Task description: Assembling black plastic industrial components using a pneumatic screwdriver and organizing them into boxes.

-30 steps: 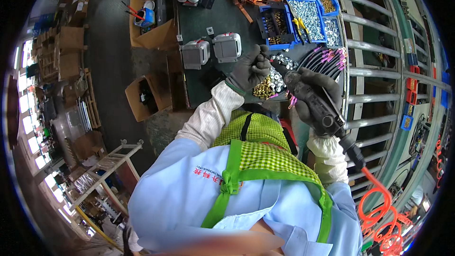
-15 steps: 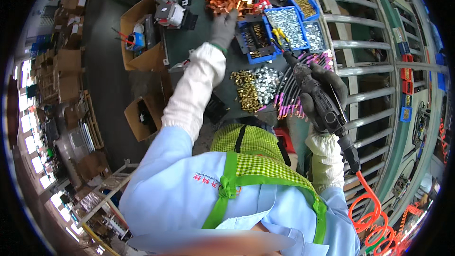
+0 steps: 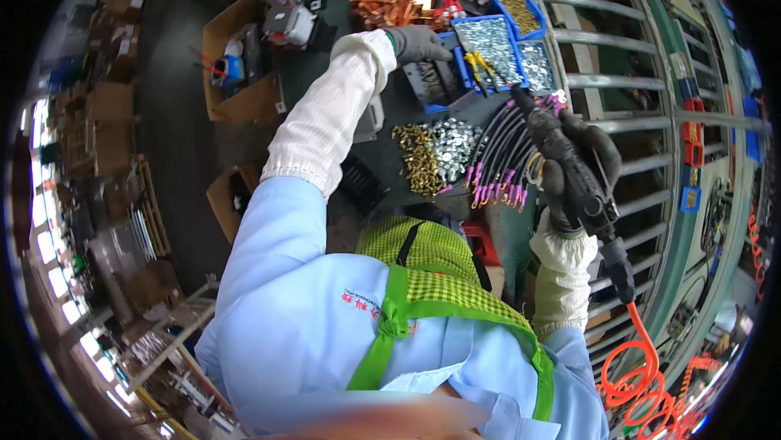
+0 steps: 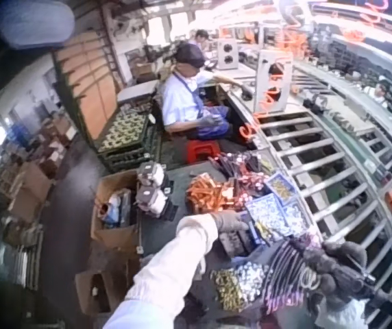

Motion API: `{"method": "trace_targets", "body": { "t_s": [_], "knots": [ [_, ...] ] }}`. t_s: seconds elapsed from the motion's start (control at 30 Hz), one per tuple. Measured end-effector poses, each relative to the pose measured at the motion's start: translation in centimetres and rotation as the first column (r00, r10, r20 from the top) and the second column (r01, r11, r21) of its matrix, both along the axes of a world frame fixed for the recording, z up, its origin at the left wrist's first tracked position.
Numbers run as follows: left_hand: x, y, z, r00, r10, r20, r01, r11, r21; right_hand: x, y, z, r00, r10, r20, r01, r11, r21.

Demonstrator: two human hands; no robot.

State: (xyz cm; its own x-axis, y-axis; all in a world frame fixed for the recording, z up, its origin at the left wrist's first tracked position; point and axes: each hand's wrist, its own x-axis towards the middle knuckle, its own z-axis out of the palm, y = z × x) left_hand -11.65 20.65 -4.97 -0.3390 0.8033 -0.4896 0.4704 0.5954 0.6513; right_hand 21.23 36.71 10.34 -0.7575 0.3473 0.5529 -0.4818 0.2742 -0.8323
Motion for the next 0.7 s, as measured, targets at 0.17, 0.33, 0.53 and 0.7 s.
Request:
{"method": "trace_targets", "body": {
  "t_s": [0.17, 0.33, 0.53, 0.7],
  "knots": [
    [7.6, -11.8, 5.7, 0.833, 0.373, 0.409, -0.533, 0.741, 0.41, -2.5, -3.1, 1.3, 1.0, 0.001, -0.013, -0.002, 0.997, -0.078],
    [15.2, -22.9, 7.9, 0.64, 0.571, 0.514, -0.768, 0.463, 0.442, -5.9, -8.9, 1.1, 0.968, 0.249, -0.035, -0.25, 0.967, -0.042],
    [19.3, -29.1, 6.8, 0.639, 0.726, 0.254, -0.676, 0.373, 0.635, -7.7, -16.7, -0.4, 0.894, 0.446, -0.041, -0.446, 0.878, -0.177],
    [21.3, -31.9, 7.4, 0.583, 0.692, 0.426, -0.747, 0.249, 0.617, -8.0, -20.3, -1.5, 0.872, 0.489, 0.013, -0.484, 0.866, -0.129]
  ]
}}
